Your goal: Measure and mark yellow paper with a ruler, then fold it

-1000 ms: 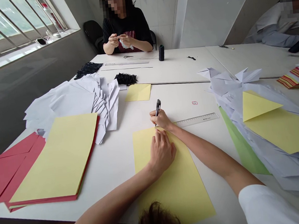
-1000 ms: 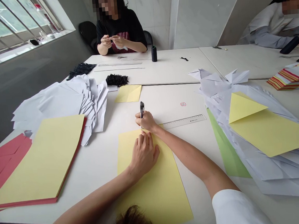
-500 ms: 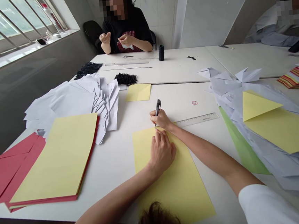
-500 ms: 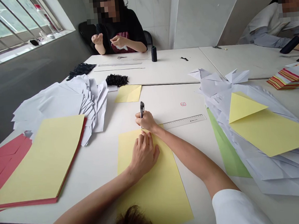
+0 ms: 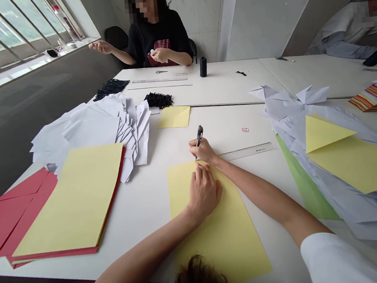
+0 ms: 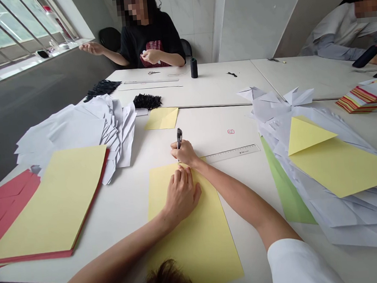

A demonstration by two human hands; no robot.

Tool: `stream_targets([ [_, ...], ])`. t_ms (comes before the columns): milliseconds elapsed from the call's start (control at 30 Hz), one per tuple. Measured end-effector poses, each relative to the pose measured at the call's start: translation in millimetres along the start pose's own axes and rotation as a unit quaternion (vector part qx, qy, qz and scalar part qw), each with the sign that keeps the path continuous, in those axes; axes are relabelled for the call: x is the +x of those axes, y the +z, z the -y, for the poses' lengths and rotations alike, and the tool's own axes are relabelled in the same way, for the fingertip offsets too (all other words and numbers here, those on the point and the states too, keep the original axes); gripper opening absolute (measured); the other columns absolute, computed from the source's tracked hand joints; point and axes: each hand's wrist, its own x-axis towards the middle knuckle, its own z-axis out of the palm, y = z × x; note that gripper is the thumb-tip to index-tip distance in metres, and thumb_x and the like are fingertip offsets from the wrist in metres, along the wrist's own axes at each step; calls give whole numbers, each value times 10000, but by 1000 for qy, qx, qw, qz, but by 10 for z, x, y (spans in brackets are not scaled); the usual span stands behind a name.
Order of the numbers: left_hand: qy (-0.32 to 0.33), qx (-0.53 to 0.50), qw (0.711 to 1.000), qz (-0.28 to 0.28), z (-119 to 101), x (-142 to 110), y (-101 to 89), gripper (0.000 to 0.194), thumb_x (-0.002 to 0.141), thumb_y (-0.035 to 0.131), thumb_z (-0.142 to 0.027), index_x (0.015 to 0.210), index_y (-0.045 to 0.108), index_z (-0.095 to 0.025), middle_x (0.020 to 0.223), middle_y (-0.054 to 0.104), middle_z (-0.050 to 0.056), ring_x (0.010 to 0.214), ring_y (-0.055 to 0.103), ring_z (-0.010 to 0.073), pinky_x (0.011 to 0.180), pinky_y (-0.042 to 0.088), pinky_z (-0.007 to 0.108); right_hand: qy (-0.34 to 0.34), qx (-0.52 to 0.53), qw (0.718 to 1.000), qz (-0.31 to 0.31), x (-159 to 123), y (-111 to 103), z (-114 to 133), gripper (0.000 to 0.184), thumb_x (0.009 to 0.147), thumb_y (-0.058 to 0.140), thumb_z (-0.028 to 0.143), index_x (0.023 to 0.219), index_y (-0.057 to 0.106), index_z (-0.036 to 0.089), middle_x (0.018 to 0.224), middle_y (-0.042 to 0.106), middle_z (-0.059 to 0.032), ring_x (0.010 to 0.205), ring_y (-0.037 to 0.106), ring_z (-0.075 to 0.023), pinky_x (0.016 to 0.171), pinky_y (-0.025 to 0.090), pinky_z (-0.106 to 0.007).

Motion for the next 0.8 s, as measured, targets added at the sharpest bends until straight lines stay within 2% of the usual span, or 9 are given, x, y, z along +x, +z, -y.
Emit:
stream_targets([
  [267,2,17,1000,-5,-5,-6,5,571,969,366,-304,1328,557,98,1287,591,340,1065,604,374,809,470,425,-3,29,1000,-10,0,0,-1,200,557,457,189,441,295,213,451,258,54,502,267,-100,491,198,-278],
  [433,2,9,1000,1,-6,-2,6,572,974,366,-307,1342,544,93,1301,576,350,1076,592,375,818,470,434,-4,76,997,-25,15,11,-26,181,606,496,208,491,356,212,486,357,60,525,363,-96,512,309,-242],
  [567,4,6,1000,-7,9,5,19,566,973,375,-312,1340,546,84,1298,572,349,1078,585,378,825,470,443,0,99,994,-44,60,-13,-11,131,684,564,274,628,461,214,538,467,67,537,454,-96,533,389,-225],
  [667,4,10,1000,-16,32,17,25,552,974,381,-313,1315,566,80,1267,584,340,1061,583,374,821,474,439,-9,125,991,-52,76,-115,47,161,742,610,346,763,534,207,609,581,46,538,501,-92,537,426,-219],
  [800,10,8,999,-32,69,42,18,550,978,387,-322,1309,578,73,1214,606,309,1051,580,366,830,481,428,-41,126,989,-60,-45,-378,145,278,822,605,441,958,579,200,696,676,9,565,581,-105,575,473,-229],
])
